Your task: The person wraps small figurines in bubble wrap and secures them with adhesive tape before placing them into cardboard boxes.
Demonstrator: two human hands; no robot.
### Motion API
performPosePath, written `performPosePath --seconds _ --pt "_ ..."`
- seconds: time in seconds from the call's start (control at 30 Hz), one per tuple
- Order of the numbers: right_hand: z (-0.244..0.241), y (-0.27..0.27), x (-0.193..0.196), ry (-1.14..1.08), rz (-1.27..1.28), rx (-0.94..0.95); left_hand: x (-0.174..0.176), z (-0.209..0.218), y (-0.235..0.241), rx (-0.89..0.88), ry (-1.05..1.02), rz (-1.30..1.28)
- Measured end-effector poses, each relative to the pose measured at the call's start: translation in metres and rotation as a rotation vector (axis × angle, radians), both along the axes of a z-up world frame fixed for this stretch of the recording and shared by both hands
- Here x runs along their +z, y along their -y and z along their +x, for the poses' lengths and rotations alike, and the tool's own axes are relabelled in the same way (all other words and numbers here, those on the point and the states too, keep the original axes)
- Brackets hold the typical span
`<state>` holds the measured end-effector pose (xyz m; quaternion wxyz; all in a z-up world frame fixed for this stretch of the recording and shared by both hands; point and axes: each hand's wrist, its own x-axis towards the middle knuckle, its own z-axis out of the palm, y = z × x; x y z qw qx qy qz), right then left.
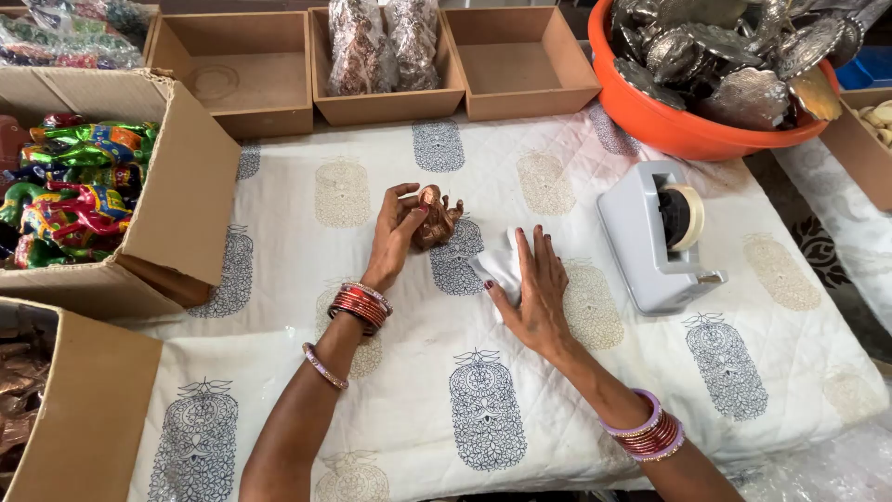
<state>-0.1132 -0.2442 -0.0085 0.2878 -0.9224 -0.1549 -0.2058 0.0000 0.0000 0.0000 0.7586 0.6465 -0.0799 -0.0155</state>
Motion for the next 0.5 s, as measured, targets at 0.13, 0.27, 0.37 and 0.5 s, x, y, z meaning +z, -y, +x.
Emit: performPosePath --seconds 0.13,0.27,0.37,0.5 --pt "-0.007 -0.003 0.004 -0.016 -0.036 -0.040 0.009 -0.006 0.002 -0.016 -0.027 0.020" --pt "-0.003 0.003 -0.010 -0.042 0.016 0.025 0.009 -0.007 0.008 0.010 0.130 0.427" --pt "0.002 -0.005 -0.003 -0.116 0.112 0.087 0.025 -0.009 0.019 0.045 0.226 0.265" --pt "0.022 -0.007 -0.015 -0.229 0.278 0.160 0.037 -0.018 0.036 -0.084 0.341 0.105"
